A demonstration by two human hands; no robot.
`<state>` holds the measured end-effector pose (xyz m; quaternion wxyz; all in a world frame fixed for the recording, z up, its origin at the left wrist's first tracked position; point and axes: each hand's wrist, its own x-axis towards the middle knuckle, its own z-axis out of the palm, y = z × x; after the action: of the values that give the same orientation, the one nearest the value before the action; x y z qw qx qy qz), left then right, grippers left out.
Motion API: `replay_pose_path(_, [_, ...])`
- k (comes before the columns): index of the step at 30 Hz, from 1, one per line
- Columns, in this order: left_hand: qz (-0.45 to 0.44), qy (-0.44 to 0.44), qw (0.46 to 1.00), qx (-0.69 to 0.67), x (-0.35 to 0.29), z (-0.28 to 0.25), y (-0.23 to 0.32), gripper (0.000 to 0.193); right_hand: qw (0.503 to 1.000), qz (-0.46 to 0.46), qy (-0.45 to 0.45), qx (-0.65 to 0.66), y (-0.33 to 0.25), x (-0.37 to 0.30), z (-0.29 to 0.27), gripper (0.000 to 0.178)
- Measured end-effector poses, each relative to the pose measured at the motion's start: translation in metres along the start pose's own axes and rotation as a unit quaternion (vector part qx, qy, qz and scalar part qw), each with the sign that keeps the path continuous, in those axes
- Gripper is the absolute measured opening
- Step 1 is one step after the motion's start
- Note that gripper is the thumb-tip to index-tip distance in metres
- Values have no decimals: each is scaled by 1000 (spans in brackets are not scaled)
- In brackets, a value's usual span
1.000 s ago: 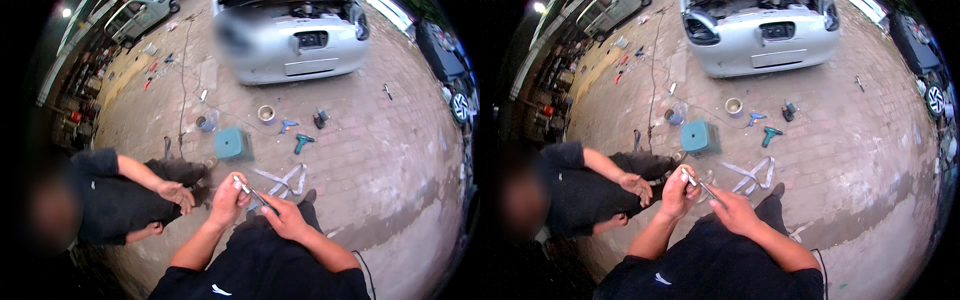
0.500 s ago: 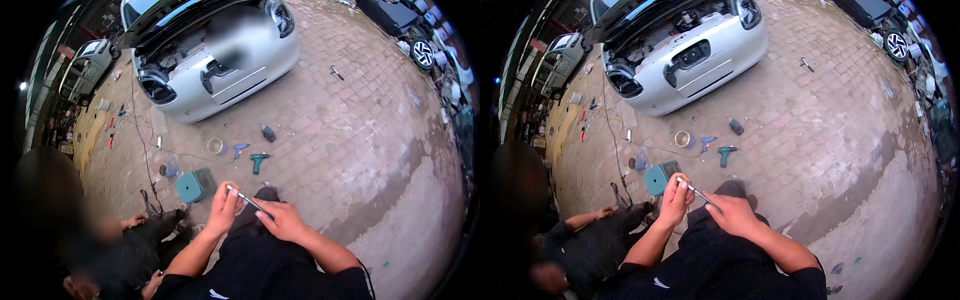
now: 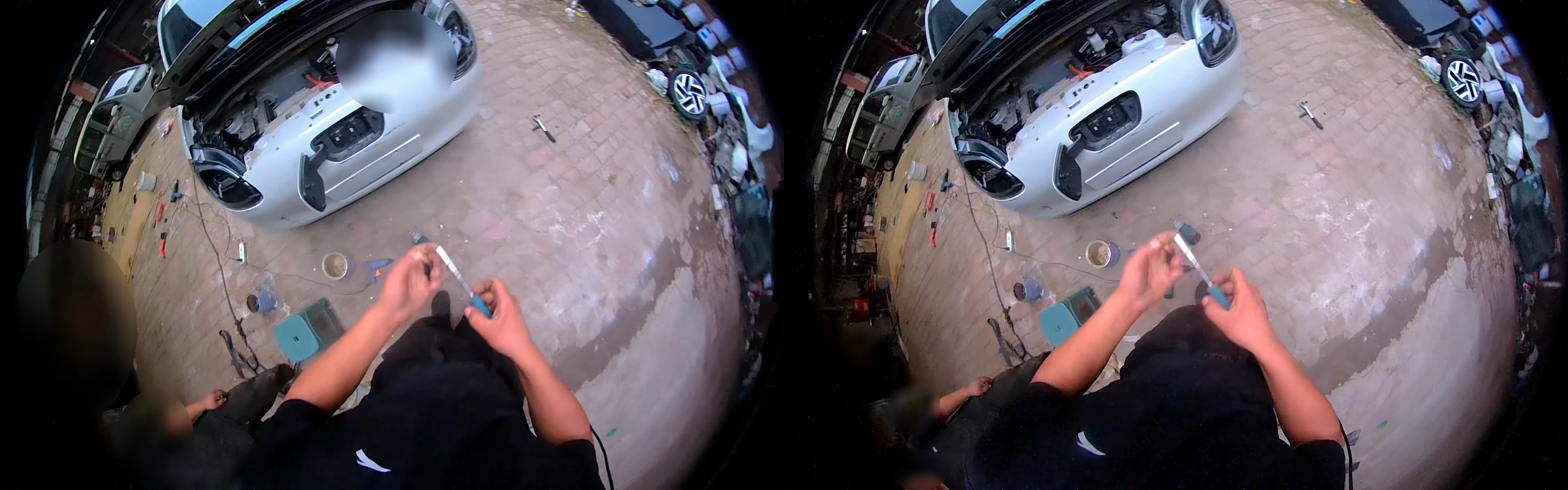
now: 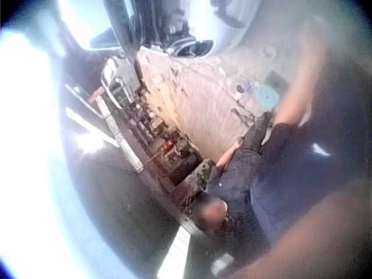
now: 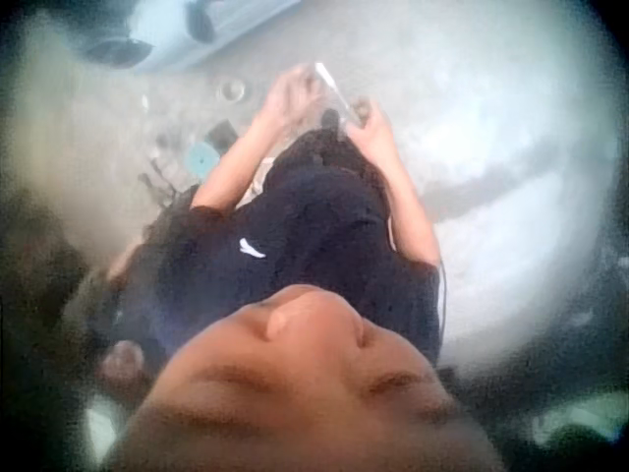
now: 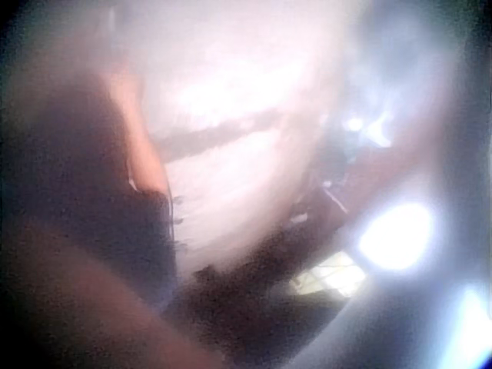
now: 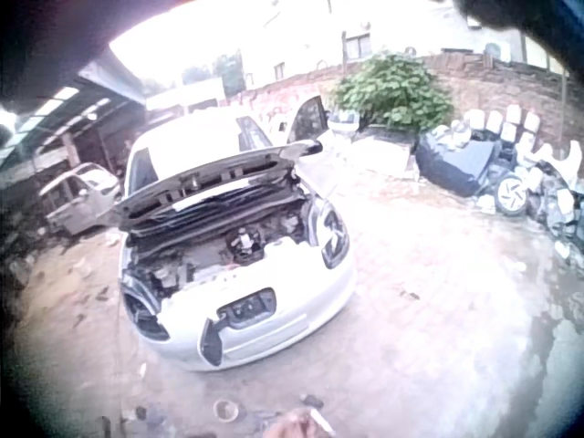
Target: The person uses a ratchet to tighten bolts on the front bumper of a white car. A coworker assists by holding the bumper and tightening bolts on the opposite side. They align the bumper with the car frame and secure it in place.
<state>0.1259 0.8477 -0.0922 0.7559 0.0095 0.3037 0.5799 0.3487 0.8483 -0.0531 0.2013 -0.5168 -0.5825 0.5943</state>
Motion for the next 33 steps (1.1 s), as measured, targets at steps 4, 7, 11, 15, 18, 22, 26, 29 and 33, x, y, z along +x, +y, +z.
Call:
replay_pose_path(4, [101, 88, 991, -19, 72, -42, 44, 29, 984, -64, 25, 166, 2, 71, -6, 32])
replay_pose_path(7, [105, 108, 989, -4, 111, -30, 79, 23, 985, -52, -39, 158, -7, 123, -25, 32])
replay_pose_path(11, [141, 168, 976, -3, 161, -32, 116, 25, 976, -83, -83, 185, -8, 198, -32, 32])
replay_pose_path(15, [156, 225, 962, -21, 190, -19, 138, 32, 978, -78, -119, 150, -25, 256, -45, 32])
replay_pose_path(18, [167, 248, 953, 40, 211, 3, 151, 36, 978, -127, -136, 89, -38, 296, -56, 33])
replay_pose_path(22, [174, 265, 948, 20, 230, 11, 155, 34, 980, -136, -143, 36, -51, 329, -62, 33])
replay_pose_path(26, [165, 292, 941, 47, 248, 1, 157, 29, 975, -188, -118, -25, -47, 350, -57, 32])
replay_pose_path(29, [178, 317, 928, 75, 267, -2, 162, 27, 980, -182, -83, -19, -37, 360, -43, 31])
replay_pose_path(33, [186, 343, 913, 122, 281, -24, 166, 25, 986, -162, -48, -6, -13, 372, -16, 31])
